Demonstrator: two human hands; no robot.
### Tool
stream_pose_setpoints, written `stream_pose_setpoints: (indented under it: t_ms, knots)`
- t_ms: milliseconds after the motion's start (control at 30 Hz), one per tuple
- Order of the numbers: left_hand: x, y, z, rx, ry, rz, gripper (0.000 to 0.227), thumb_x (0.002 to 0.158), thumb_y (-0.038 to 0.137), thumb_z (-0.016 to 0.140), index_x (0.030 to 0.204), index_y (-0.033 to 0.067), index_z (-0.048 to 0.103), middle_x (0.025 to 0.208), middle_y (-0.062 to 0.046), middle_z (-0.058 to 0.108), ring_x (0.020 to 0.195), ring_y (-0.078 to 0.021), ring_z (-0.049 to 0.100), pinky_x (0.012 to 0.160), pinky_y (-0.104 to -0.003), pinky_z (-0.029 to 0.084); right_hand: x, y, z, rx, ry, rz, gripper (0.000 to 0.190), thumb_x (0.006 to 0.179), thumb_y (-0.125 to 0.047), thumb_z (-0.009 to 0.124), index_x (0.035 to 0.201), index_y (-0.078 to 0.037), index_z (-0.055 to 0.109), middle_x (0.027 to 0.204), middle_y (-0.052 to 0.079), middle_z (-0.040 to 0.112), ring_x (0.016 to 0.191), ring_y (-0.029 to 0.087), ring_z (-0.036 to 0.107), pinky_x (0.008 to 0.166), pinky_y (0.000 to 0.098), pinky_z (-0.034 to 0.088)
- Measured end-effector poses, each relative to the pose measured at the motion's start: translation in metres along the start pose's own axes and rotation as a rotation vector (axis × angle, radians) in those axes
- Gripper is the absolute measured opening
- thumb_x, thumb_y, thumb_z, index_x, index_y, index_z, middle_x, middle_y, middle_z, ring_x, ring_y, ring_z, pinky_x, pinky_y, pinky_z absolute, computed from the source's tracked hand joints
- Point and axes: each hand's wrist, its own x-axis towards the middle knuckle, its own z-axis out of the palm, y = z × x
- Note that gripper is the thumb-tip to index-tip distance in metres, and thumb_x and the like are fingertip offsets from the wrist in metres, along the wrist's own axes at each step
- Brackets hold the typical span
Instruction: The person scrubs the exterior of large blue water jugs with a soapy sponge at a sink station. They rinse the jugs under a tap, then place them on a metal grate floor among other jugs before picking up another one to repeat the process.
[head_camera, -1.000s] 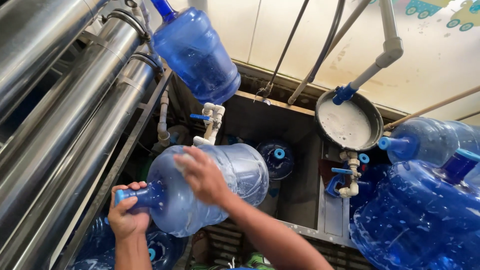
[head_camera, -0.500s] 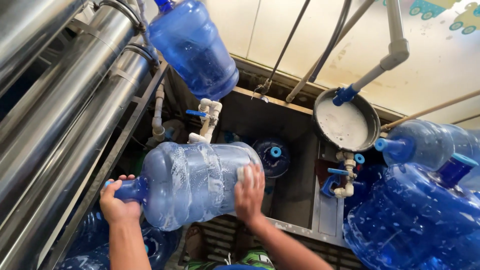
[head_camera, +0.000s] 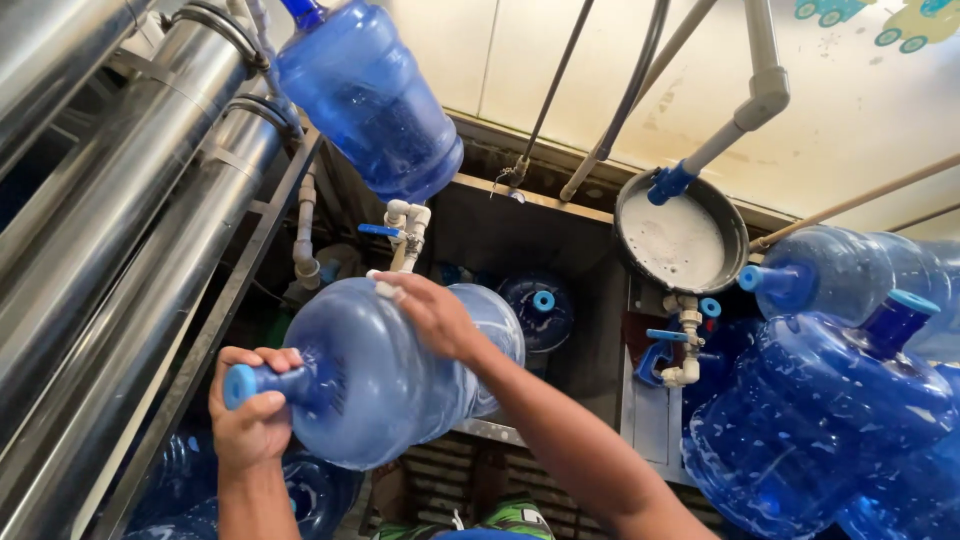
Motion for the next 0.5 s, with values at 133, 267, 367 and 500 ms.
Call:
stream_pose_setpoints:
  t_ms: [133,267,367,500]
  knots:
    - [-0.003,0.006,0.005,-0.013,-0.162,-0.005,0.043,0.067,0.005,0.075,0.107,0.0121,0.060,0.098,-0.012,0.067,0.102,-0.0324,0.064,0.106,-0.050,0.047,0.014,0.061,-0.018,0.020,-0.089,0.297,0.054,0.099,-0.048,0.040,0.135,-0.017,0.067,0.144,0.008,0.065,0.129,0.024,0.062,0.109,0.0384,0.044]
    - [-0.001,-0.017,-0.048,-0.060,-0.028,-0.002,0.040,0.071,0.006,0.072,0.110,0.0117,0.062,0.105,-0.012,0.063,0.109,-0.0332,0.062,0.110,-0.051,0.047,-0.038,0.228,0.000,-0.665,0.107,-0.171,0.040,0.105,-0.026,0.041,0.139,-0.021,0.060,0.141,0.006,0.064,0.130,0.035,0.057,0.115,0.0453,0.040]
    - [0.004,-0.038,-0.076,-0.149,0.211,-0.052,0.039,0.075,0.007,0.069,0.113,0.0152,0.063,0.110,-0.011,0.060,0.108,-0.0334,0.060,0.108,-0.056,0.047,-0.094,0.196,0.020,-0.762,0.457,-0.055,0.041,0.105,-0.026,0.039,0.136,-0.020,0.064,0.144,0.012,0.061,0.146,0.040,0.043,0.115,0.0488,0.033]
    - [0.029,-0.048,-0.079,-0.231,0.784,-0.138,0.021,0.077,0.009,0.066,0.096,0.0146,0.060,0.095,-0.005,0.064,0.090,-0.0245,0.067,0.089,-0.039,0.059,-0.119,0.108,0.068,-0.539,0.583,0.034,0.060,0.101,-0.031,0.038,0.152,0.001,0.039,0.160,0.022,0.039,0.153,0.042,0.030,0.125,0.0536,0.021]
